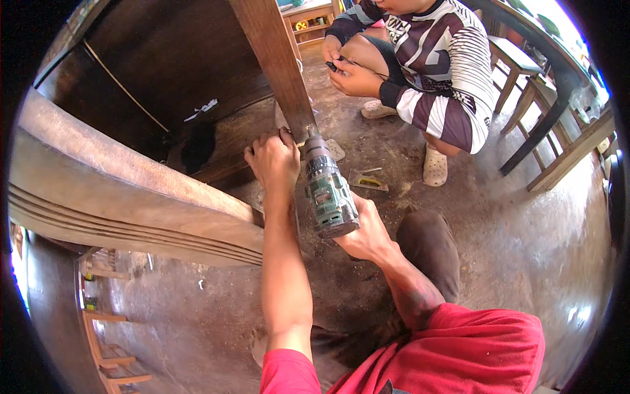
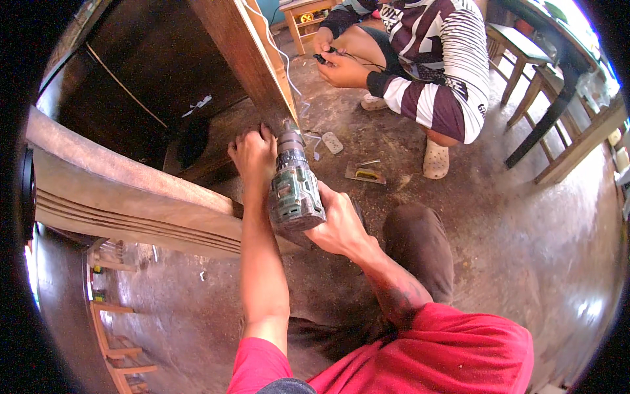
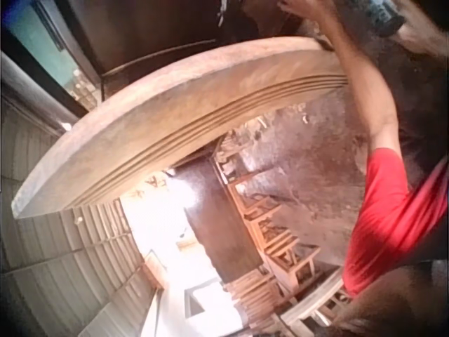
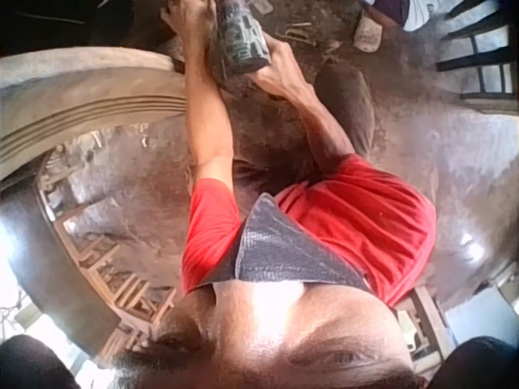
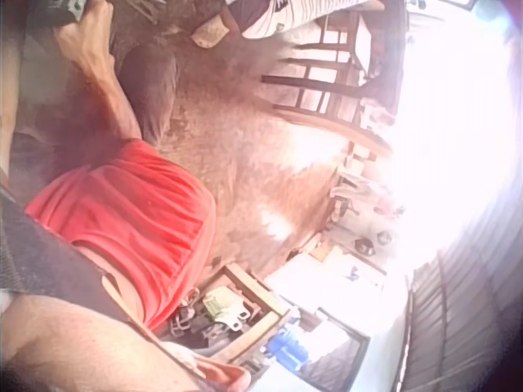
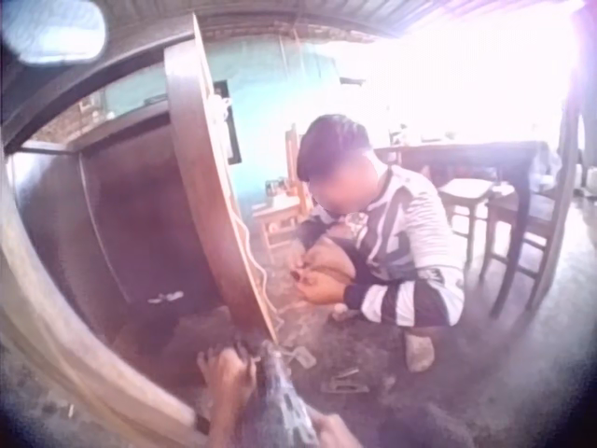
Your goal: The person drills a hole in a wooden cabinet with a drill, handles electrical wiring and a power strip, and winds the cord around the drill in a workshop.
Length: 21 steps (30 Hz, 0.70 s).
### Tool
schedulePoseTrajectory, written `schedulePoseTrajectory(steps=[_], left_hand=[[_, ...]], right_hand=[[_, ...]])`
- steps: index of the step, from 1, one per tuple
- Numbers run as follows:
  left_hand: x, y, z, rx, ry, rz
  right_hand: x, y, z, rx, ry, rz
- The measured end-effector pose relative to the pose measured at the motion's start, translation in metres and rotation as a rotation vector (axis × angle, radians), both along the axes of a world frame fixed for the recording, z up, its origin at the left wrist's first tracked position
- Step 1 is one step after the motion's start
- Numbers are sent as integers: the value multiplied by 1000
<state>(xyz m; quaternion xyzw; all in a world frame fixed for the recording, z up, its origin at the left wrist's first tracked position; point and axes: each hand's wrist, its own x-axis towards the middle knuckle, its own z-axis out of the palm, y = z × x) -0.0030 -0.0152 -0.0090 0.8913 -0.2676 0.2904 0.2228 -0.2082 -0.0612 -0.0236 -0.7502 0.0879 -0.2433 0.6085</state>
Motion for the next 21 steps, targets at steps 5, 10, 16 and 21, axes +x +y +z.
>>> schedulePoseTrajectory(steps=[5,10,16,21], left_hand=[[-3,-1,3,37,57,18],[-3,-1,5,62,75,31],[-6,-3,9,71,154,52],[-1,0,0,25,18,-21]], right_hand=[[-5,3,-2,14,-10,-3],[-24,16,-1,26,-52,6],[-37,21,2,14,-31,-2],[-25,14,3,-1,-53,-1]])
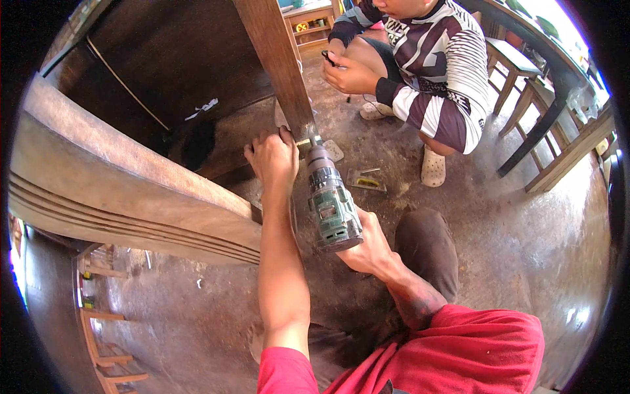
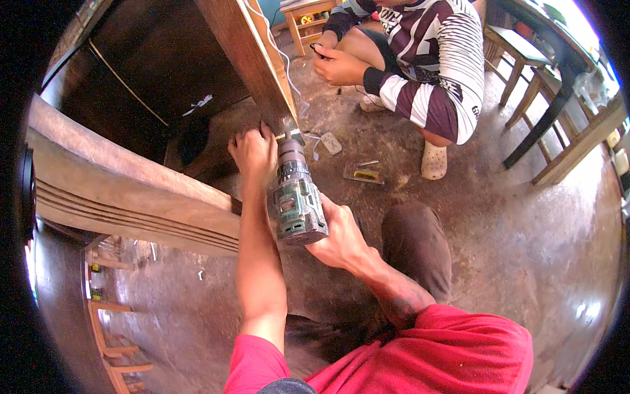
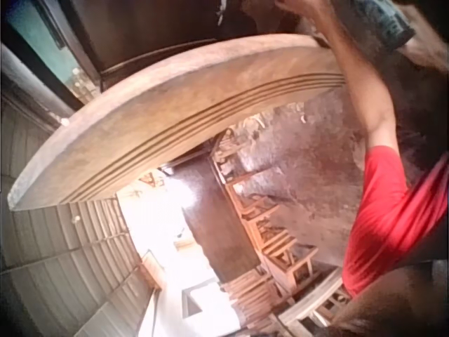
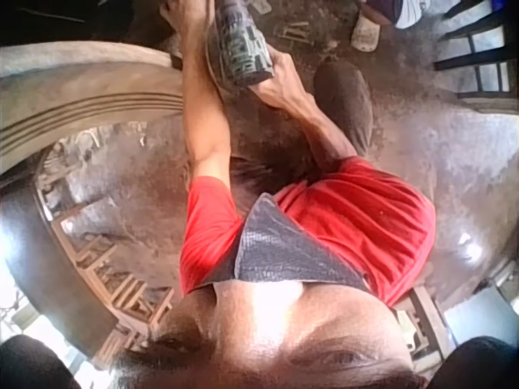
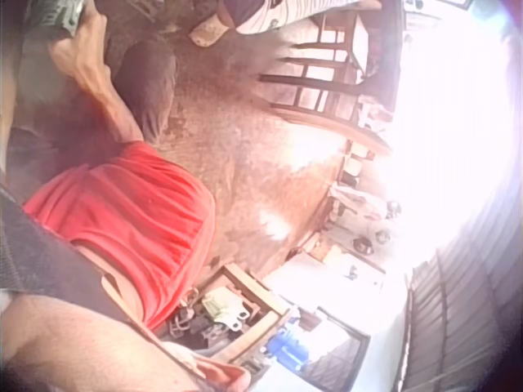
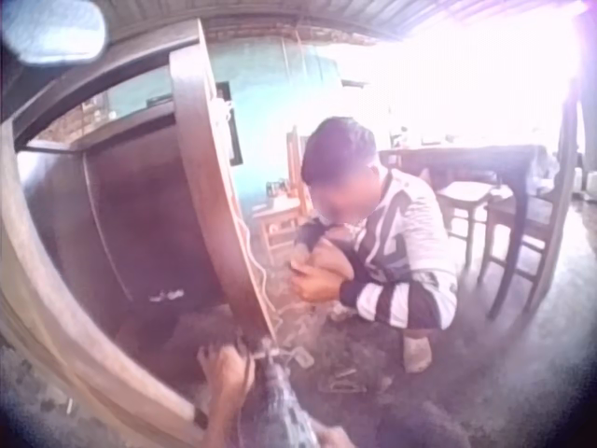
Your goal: The person drills a hole in a wooden cabinet with a drill, handles electrical wiring and a power strip, and winds the cord around the drill in a workshop.
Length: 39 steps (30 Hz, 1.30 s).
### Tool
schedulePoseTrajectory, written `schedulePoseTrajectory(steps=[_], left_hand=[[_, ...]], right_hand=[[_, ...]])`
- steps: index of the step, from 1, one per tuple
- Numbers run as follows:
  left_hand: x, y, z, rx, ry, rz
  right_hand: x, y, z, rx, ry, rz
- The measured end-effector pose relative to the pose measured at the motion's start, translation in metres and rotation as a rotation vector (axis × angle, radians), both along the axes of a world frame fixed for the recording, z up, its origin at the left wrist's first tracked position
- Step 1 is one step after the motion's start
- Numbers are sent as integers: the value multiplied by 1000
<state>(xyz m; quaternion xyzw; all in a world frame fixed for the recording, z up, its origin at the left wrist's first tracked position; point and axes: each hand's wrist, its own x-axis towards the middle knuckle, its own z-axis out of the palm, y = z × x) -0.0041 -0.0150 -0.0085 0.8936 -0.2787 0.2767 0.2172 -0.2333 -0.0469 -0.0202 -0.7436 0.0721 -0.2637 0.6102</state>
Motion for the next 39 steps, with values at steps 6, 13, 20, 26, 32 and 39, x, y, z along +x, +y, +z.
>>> schedulePoseTrajectory(steps=[6,13,20,26,32,39], left_hand=[[0,0,2,14,20,0],[-1,1,7,51,63,33],[3,-6,10,102,104,46],[20,3,5,40,109,-81],[-8,-3,8,-572,172,-237],[-54,-24,13,-243,-289,-237]], right_hand=[[20,-9,-3,-4,35,-6],[20,-11,-5,-23,46,-39],[-6,-2,-6,-16,13,-12],[-50,-6,-11,13,158,137],[-92,-14,-33,77,154,278],[-103,-44,-53,203,138,192]])
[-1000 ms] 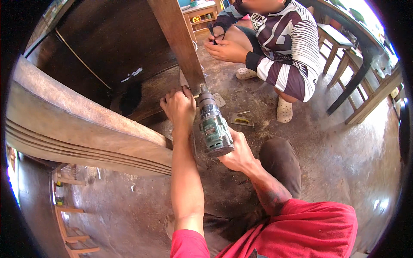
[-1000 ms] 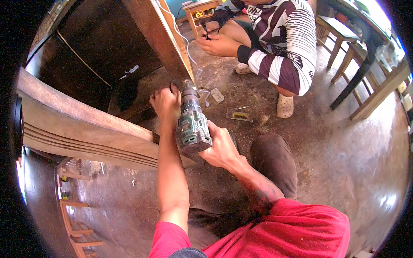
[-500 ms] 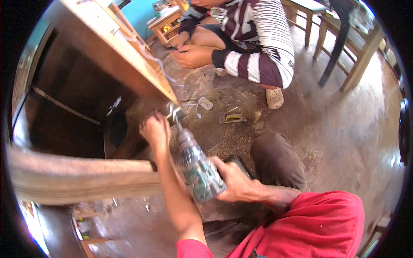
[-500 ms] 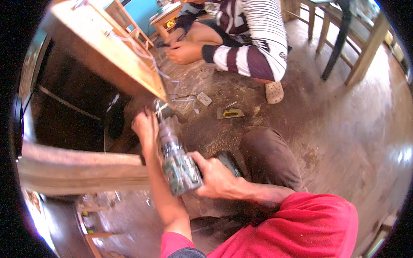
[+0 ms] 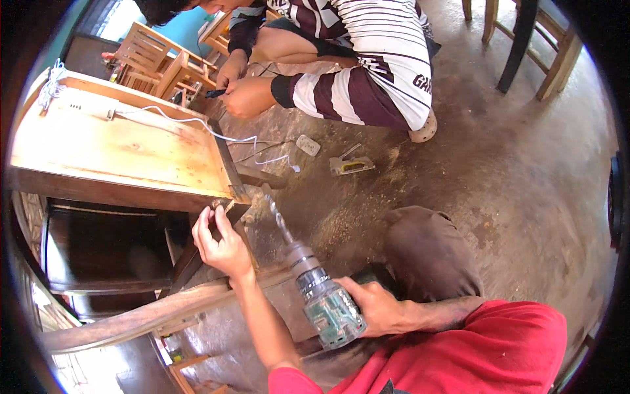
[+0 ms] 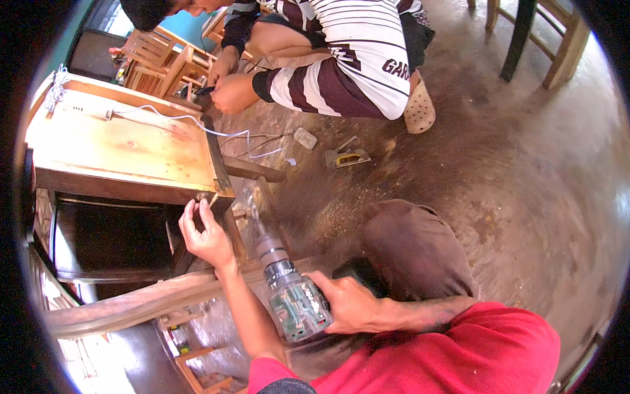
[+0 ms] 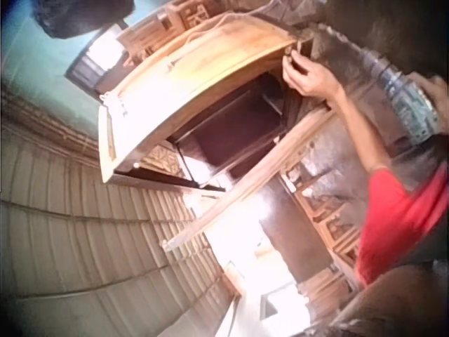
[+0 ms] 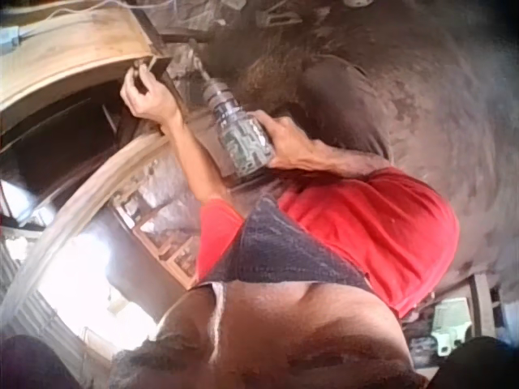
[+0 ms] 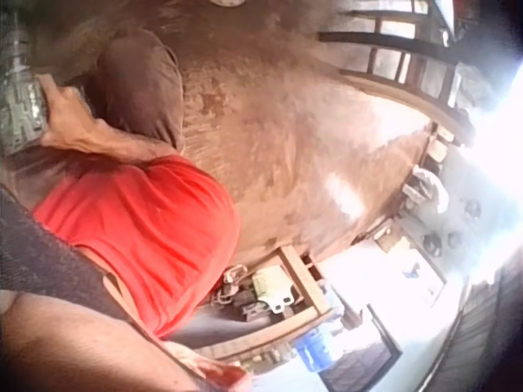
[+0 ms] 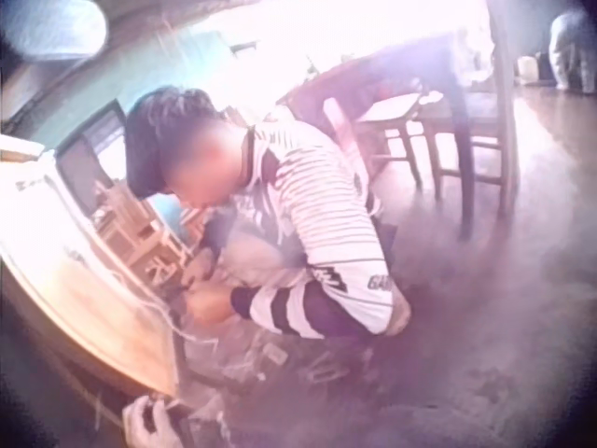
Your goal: The person drills a hole in a wooden cabinet with a drill, handles electrical wiring and a power strip, and winds the cord around the drill in a workshop.
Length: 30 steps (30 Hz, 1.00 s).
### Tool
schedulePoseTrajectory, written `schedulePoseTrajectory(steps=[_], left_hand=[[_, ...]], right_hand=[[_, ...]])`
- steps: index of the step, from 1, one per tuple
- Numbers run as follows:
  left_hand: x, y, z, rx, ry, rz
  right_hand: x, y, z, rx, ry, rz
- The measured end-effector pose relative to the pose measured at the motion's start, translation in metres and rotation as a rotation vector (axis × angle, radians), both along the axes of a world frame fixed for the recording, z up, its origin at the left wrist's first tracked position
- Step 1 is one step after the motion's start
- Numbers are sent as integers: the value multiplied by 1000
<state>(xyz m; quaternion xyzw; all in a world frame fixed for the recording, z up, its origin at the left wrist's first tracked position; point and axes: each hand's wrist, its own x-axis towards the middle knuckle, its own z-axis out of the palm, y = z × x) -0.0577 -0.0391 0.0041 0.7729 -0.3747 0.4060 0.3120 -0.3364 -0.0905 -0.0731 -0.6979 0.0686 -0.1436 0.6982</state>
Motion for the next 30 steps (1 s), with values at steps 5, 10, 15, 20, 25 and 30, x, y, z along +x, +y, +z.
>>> schedulePoseTrajectory(steps=[5,10,15,20,25,30], left_hand=[[3,-4,10,273,-282,45],[0,-6,11,297,-225,120],[12,-11,-21,-426,228,2],[2,-7,-53,-398,365,53],[4,-11,-16,-447,460,68],[13,0,-35,-644,500,-53]], right_hand=[[-11,-22,2,38,-42,-4],[-19,-24,-7,22,-35,72],[-21,-20,-1,68,-6,37],[-18,-9,6,68,-6,22],[-18,8,-16,-154,60,-12],[-15,19,-27,-311,58,-39]])
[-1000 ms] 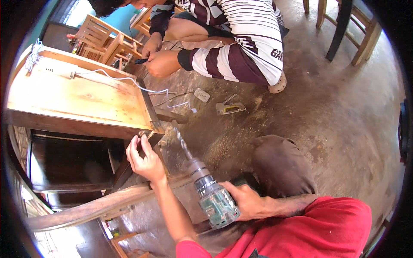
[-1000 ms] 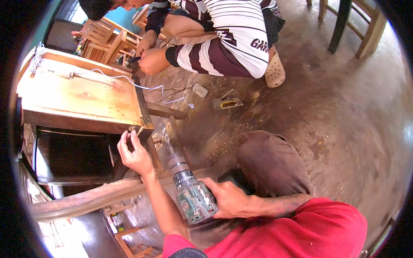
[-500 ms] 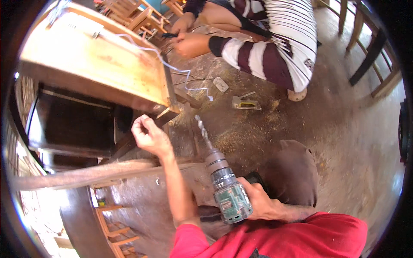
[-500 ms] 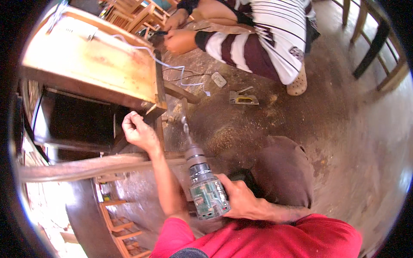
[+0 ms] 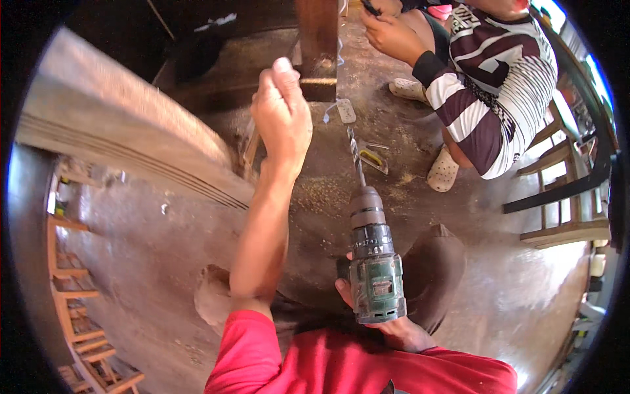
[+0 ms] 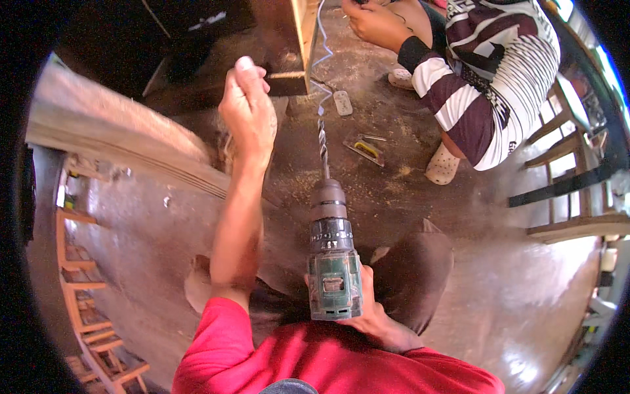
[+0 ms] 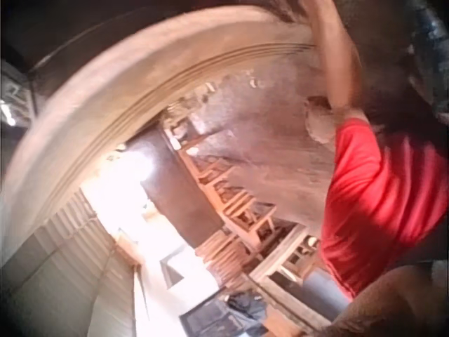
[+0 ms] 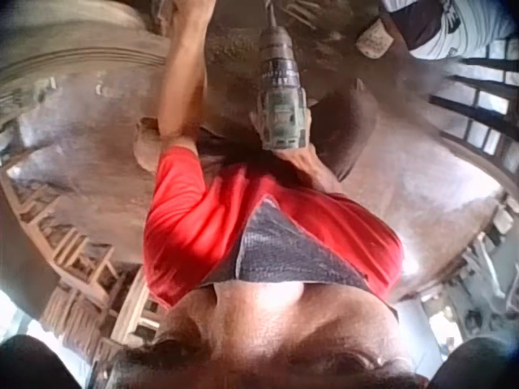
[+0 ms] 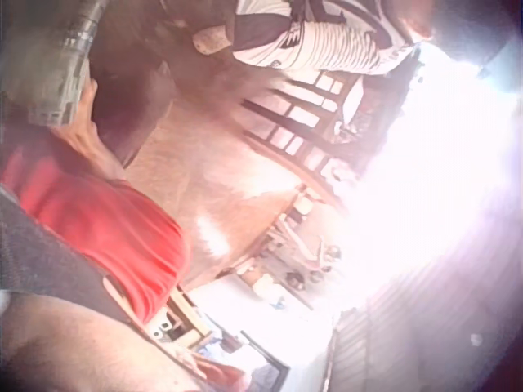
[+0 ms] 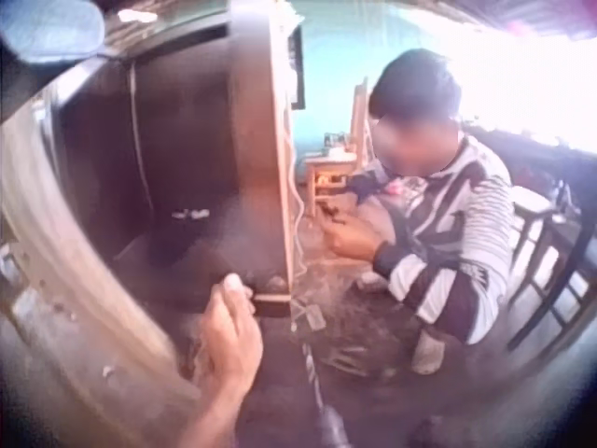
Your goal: The person drills a hole in a wooden cabinet with a drill, handles electrical wiring and a power strip, and winds the cord around the drill in a workshop.
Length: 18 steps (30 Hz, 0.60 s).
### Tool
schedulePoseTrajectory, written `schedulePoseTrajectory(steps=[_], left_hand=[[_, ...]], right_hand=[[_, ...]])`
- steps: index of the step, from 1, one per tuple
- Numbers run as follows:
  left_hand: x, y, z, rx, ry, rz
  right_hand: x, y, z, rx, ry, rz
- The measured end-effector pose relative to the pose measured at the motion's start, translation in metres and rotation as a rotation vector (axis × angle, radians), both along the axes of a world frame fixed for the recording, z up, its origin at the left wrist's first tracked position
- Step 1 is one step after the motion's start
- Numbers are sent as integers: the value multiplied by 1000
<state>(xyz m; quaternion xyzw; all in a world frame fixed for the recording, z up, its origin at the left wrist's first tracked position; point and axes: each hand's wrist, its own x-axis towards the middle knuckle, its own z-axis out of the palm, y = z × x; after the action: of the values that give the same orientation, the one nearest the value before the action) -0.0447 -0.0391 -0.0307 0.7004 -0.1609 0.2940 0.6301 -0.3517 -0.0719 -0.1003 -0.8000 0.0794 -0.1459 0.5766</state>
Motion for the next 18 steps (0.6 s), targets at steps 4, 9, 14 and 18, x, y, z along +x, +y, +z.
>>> schedulePoseTrajectory(steps=[4,9,14,18], left_hand=[[-1,0,2,157,-224,45],[-4,3,15,275,-164,7],[-7,10,27,392,-60,-91],[-5,12,34,374,-101,-81]], right_hand=[[6,12,13,580,118,-76],[13,15,15,-33,112,-97],[19,13,0,41,174,-166],[28,13,-8,43,215,-185]])
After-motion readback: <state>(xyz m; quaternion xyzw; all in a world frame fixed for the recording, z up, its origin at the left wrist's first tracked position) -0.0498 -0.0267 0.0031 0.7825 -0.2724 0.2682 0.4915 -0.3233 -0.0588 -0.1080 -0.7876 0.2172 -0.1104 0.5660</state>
